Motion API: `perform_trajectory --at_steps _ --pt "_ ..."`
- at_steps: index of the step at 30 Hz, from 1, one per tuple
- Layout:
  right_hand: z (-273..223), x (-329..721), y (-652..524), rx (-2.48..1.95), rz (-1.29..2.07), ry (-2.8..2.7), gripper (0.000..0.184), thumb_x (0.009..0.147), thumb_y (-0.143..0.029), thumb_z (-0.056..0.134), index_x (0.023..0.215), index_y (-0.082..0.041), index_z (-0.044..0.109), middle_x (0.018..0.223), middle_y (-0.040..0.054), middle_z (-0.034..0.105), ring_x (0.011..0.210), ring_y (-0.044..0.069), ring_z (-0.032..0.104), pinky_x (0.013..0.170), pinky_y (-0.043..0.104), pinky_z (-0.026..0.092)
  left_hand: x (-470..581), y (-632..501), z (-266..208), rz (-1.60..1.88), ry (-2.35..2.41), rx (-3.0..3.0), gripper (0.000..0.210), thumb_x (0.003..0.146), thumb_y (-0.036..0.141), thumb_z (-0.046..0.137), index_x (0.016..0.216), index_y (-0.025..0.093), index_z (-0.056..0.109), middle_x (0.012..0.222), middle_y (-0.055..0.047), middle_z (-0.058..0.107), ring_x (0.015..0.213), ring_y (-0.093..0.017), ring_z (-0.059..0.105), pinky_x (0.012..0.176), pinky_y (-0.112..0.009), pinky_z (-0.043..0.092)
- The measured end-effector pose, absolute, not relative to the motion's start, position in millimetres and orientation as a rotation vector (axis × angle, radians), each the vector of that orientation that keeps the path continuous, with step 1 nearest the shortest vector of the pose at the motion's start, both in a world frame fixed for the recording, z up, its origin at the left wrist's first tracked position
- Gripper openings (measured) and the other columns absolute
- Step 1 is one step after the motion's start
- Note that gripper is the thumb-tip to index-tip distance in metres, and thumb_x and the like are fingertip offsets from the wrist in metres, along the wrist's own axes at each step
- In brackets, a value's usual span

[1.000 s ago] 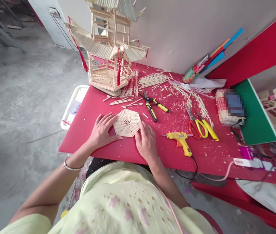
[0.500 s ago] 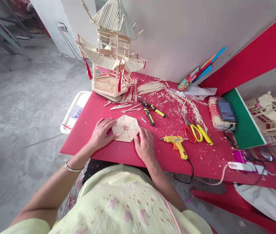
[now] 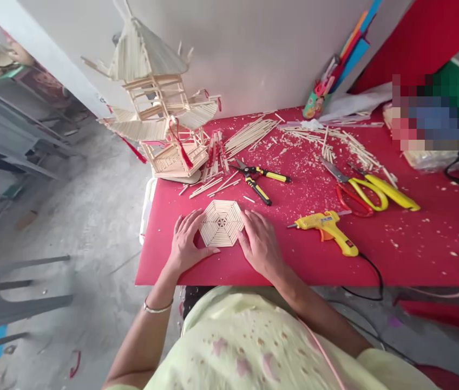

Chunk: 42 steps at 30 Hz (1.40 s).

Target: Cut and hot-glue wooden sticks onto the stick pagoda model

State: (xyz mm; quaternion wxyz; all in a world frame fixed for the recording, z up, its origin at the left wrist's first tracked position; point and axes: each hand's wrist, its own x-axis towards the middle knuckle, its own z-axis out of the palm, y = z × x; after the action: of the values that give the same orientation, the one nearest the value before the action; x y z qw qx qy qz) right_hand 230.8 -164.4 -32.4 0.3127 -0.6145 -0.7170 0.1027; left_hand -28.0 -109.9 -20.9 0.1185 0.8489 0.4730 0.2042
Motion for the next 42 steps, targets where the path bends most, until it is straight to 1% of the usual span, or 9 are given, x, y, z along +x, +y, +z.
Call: perform_trajectory --at_steps 5,10,14,18,24,27,30,38,42 --pt "-27.7 233.9 -165.3 -1.585 0.285 -2.023 0.057 0.11 -0.04 0.044 0.161 -0.016 0.046 0.169 0.0129 0.044 0.157 0.034 0.037 0.127 0.054 0.037 -24.9 -107.7 -25.1 0.498 1.354 2.576 0.11 0.081 0.08 0.069 0.168 0.026 0.029 0.168 -0.018 0.043 0.157 -0.037 0.04 0.131 -0.058 0.019" --pt "-27.6 234.1 -165.8 -1.603 0.294 -2.048 0.055 0.11 -0.038 0.043 0.157 -0.011 0.05 0.17 0.0152 0.041 0.157 0.035 0.037 0.125 0.055 0.036 -22.6 -108.1 -26.0 0.454 1.379 2.578 0.108 0.082 0.083 0.064 0.167 0.025 0.031 0.167 -0.019 0.044 0.157 -0.037 0.039 0.132 -0.057 0.017" --pt "-30.5 233.9 -166.0 -1.602 0.311 -1.983 0.056 0.108 -0.039 0.047 0.158 -0.012 0.05 0.169 0.0181 0.041 0.156 0.036 0.039 0.125 0.057 0.037 -22.0 -107.9 -25.8 0.445 1.39 2.583 0.109 0.08 0.081 0.069 0.167 0.027 0.032 0.167 -0.02 0.044 0.156 -0.038 0.041 0.131 -0.059 0.019" --pt "-33.9 234.1 -166.8 -1.602 0.323 -1.873 0.055 0.107 -0.042 0.052 0.155 -0.013 0.053 0.161 0.022 0.052 0.151 0.038 0.046 0.122 0.06 0.042 -22.5 -106.2 -26.6 0.503 1.343 2.599 0.115 0.074 0.078 0.078 0.167 0.029 0.031 0.168 -0.02 0.042 0.156 -0.041 0.041 0.129 -0.064 0.022" --pt "-29.3 233.5 -169.9 -1.48 0.396 -1.771 0.047 0.106 -0.038 0.057 0.15 -0.02 0.059 0.149 0.0163 0.064 0.145 0.033 0.052 0.122 0.058 0.044 -23.1 -110.0 -24.4 0.655 1.368 2.454 0.098 0.077 0.062 0.086 0.158 0.029 0.044 0.155 -0.018 0.057 0.149 -0.038 0.05 0.126 -0.064 0.033" --pt "-25.5 233.9 -168.9 -1.407 0.474 -1.623 0.048 0.107 -0.039 0.055 0.152 -0.024 0.055 0.141 0.0119 0.07 0.133 0.028 0.063 0.115 0.048 0.052 -14.9 -114.6 -21.4 0.767 1.354 2.281 0.085 0.082 0.052 0.085 0.155 0.029 0.048 0.152 -0.015 0.059 0.145 -0.033 0.054 0.123 -0.055 0.043" --pt "-23.9 235.0 -166.1 -1.471 0.556 -1.486 0.046 0.106 -0.04 0.056 0.15 -0.026 0.056 0.128 0.0092 0.076 0.112 0.025 0.074 0.097 0.039 0.061 -2.4 -116.2 -17.1 0.837 1.285 2.249 0.075 0.086 0.047 0.083 0.151 0.028 0.052 0.148 -0.014 0.06 0.141 -0.03 0.058 0.119 -0.051 0.049" --pt "-26.1 233.9 -158.7 -1.56 0.636 -1.391 0.032 0.1 -0.036 0.067 0.13 -0.028 0.072 0.102 0.0039 0.082 0.083 0.022 0.077 0.074 0.032 0.061 -0.9 -118.6 -18.2 0.922 1.204 2.143 0.071 0.085 0.047 0.084 0.148 0.027 0.057 0.153 -0.015 0.056 0.145 -0.033 0.055 0.121 -0.052 0.048" --pt "-35.4 228.9 -155.8 -1.388 0.77 -1.269 0.048 0.096 -0.032 0.071 0.142 -0.027 0.064 0.096 0.0015 0.081 0.079 0.019 0.077 0.072 0.03 0.063 -8.0 -115.1 -31.6 1.12 1.212 1.786 0.068 0.088 0.047 0.081 0.148 0.029 0.056 0.164 -0.015 0.045 0.151 -0.032 0.05 0.115 -0.045 0.054"
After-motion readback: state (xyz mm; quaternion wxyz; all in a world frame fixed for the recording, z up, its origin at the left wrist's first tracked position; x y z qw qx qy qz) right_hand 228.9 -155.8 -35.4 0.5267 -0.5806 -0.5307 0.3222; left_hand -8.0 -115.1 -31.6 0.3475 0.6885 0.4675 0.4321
